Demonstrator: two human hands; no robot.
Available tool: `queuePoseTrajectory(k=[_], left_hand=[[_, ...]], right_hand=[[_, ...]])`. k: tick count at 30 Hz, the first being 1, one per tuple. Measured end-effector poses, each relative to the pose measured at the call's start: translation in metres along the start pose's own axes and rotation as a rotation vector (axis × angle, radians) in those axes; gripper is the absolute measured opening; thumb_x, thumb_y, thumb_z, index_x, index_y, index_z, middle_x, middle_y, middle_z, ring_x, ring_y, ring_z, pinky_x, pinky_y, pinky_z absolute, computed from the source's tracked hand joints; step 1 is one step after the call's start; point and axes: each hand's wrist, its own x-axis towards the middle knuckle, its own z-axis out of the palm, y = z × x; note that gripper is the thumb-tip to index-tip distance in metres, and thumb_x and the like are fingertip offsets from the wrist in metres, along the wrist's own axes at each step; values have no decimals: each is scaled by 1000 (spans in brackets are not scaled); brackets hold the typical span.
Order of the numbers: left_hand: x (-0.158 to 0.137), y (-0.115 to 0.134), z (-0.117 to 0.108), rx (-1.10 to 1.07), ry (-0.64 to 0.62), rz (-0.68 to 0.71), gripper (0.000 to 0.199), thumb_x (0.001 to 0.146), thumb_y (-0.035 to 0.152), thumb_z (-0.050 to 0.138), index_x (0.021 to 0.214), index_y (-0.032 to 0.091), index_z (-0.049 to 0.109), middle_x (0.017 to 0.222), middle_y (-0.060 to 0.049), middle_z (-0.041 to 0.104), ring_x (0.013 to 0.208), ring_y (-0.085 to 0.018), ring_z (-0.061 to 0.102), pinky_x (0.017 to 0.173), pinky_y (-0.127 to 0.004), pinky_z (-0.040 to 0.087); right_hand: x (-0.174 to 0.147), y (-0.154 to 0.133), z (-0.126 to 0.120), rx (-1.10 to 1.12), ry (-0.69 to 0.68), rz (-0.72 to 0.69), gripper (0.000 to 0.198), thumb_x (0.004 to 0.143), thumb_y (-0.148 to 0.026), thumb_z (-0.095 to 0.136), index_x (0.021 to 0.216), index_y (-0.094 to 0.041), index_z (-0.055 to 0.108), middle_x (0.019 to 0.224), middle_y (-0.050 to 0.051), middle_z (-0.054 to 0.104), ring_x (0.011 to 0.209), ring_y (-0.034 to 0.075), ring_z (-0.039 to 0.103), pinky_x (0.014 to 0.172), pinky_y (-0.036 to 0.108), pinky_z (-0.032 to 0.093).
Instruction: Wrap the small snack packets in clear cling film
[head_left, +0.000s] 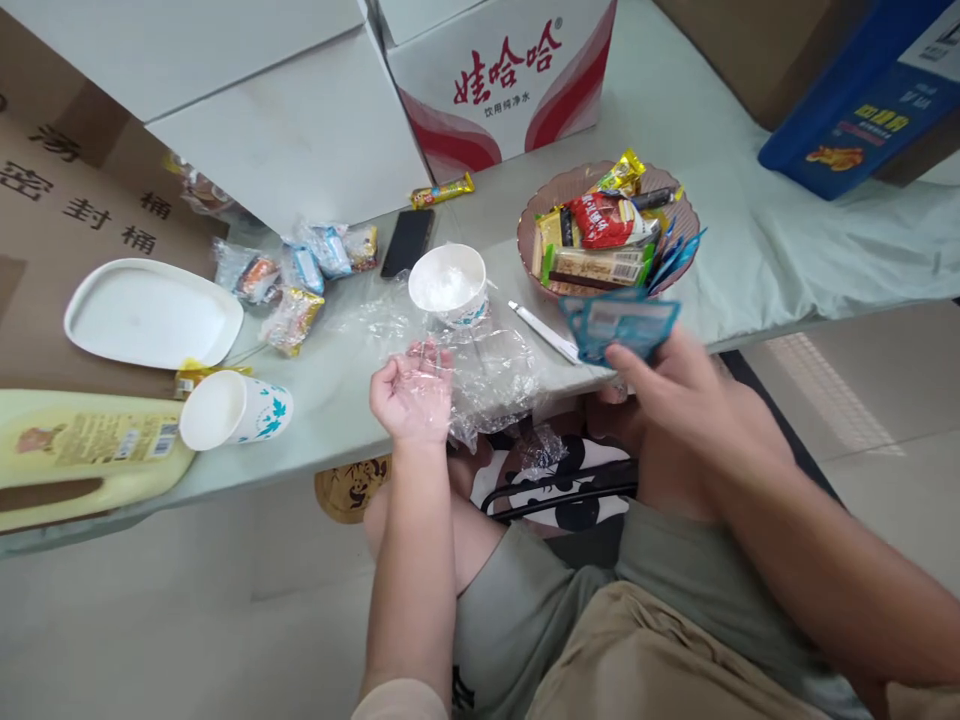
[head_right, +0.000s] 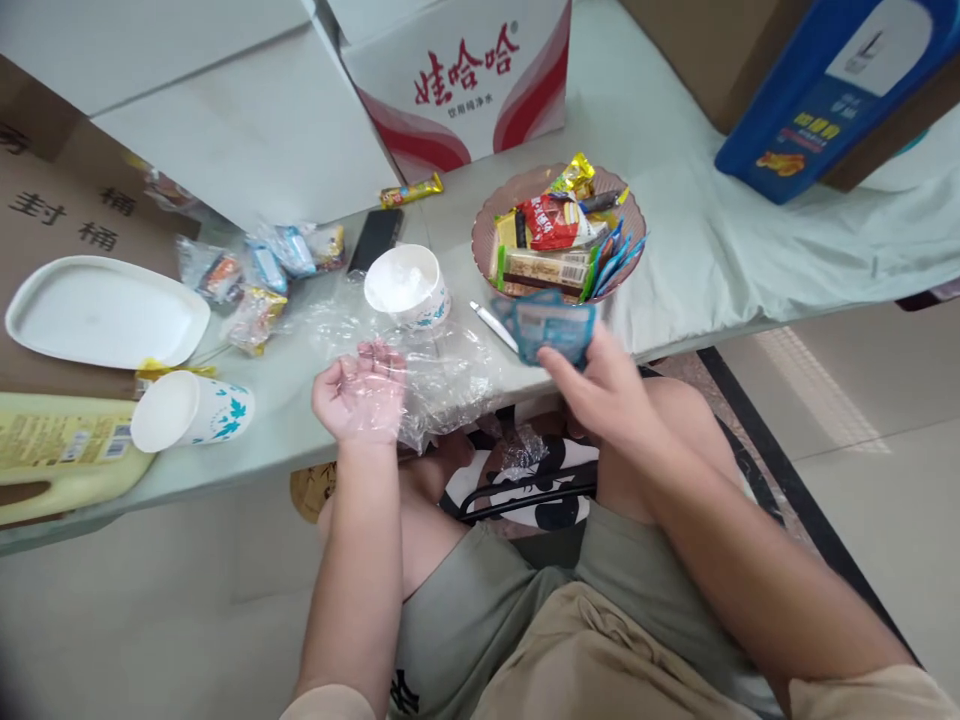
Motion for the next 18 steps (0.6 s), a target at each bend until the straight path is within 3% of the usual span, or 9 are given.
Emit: queuePoseTrajectory(k=[2,5,11,14,18], left_hand=[[-1,0,3,-16,-12,-23,29,69,34,63,57,21,40,86,-4,68,109,-24,67,97,-42,57],[-2,0,7,-16,-59,-49,30,70,34,63,58,21,39,89,-4,69,114,-25,66,97,-43,57],[-4,-2,7,-126,-112,-73,28,70,31,66,59,21,43,88,-3,67,111,-24,67,96,-42,58],[-8,0,4,-208,-153,-113,26,72,28,64,58,20,44,89,-4,68,110,-24,67,94,-43,59],[-18,7,2,-241,-281,-175,30,72,32,62,54,19,42,96,-5,70,114,-27,66,92,-46,60]], right_hand=[[17,-19,-19,-256,51,-137,25,86,-42,66,103,-25,58,99,9,64,96,28,63,87,50,53],[52,-39,-38,-642,-76,-280,20,82,-35,68,88,-28,51,94,9,55,93,29,57,85,49,51],[107,-25,-40,-887,-160,-296,45,73,-24,76,112,-27,55,95,9,58,89,29,56,90,50,47],[103,-22,-34,-983,-165,-333,50,69,-24,79,115,-26,60,99,11,62,99,34,58,95,55,44],[70,-34,-22,-1016,-124,-460,34,85,-28,59,117,-16,64,108,17,66,104,35,61,89,51,49]])
